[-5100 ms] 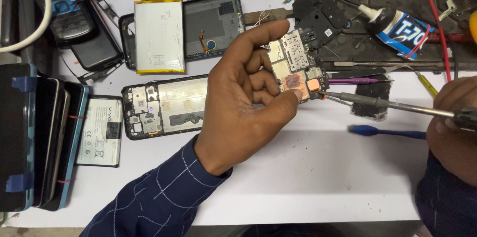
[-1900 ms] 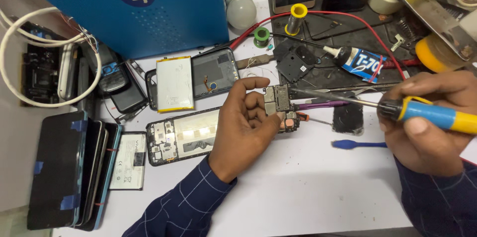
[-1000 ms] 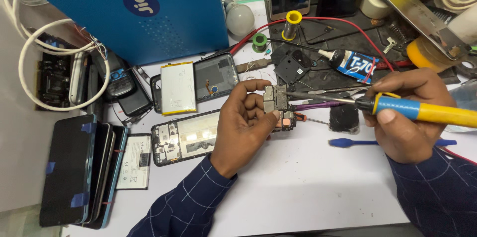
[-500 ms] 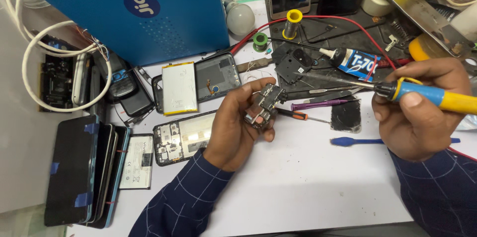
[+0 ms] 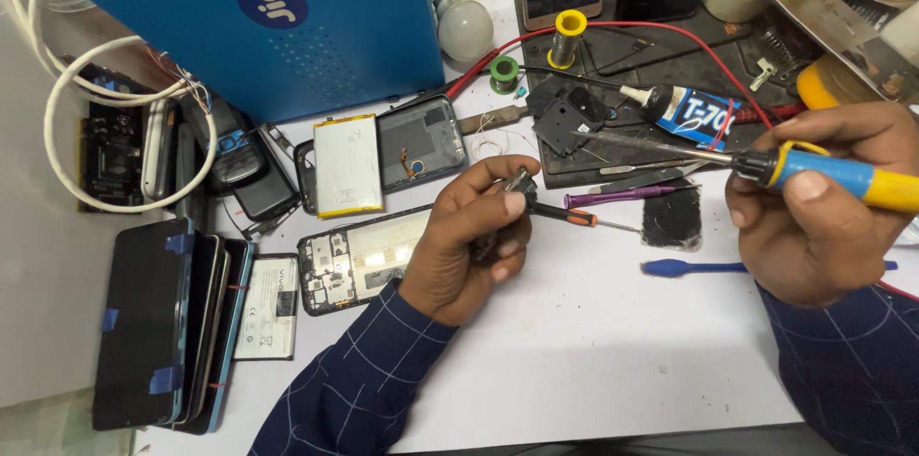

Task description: The person solders a component onto a phone motherboard using a soldering iron, then places the motherboard into an opened phone frame and seats it. They press the board into place, use a screwdriver and pry tool on the assembly, and finally position a battery onto the board inside the frame.

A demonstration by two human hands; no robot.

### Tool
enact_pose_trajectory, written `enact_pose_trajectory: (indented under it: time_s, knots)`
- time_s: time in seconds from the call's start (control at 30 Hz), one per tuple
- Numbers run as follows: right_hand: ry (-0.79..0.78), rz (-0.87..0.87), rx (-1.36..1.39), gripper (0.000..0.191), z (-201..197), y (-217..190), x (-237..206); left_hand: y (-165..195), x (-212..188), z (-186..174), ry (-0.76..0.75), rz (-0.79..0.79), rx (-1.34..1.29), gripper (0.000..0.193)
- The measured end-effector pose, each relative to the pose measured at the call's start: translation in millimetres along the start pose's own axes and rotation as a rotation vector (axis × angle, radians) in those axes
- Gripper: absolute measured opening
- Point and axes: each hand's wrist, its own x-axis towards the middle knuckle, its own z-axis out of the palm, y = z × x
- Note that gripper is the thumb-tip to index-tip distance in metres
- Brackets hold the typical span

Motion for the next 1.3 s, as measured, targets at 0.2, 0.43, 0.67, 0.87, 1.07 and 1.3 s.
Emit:
enact_pose_trajectory:
  time_s: [0.2, 0.43, 0.67, 0.87, 1.07, 1.3]
  knots:
    - [0.004, -0.002, -0.005, 0.032, -2, 2, 0, 1, -3, -1, -0.109, -0.02, 0.032, 0.053]
    - [0.003, -0.02, -0.01, 0.032, -3, 4, 1, 0, -5, 0, -0.105, -0.023, -0.009, 0.054]
    - [-0.001, -0.017, -0.014, 0.032, -2, 4, 0, 2, -4, 0, -0.024, 0.036, 0.004, 0.049]
    - [-0.012, -0.011, -0.004, 0.032, -1, 2, 0, -3, 3, 4, 0.04, 0.05, 0.209, 0.071]
    - [-0.061, 0.003, -0.007, 0.032, 1, -5, -3, -2, 3, 6, 0.032, 0.042, 0.268, 0.065]
    - [-0.12, 0.147, 0.006, 0.031, -5, -10, -3, 1, 0, 9, -0.026, 0.077, 0.226, 0.071]
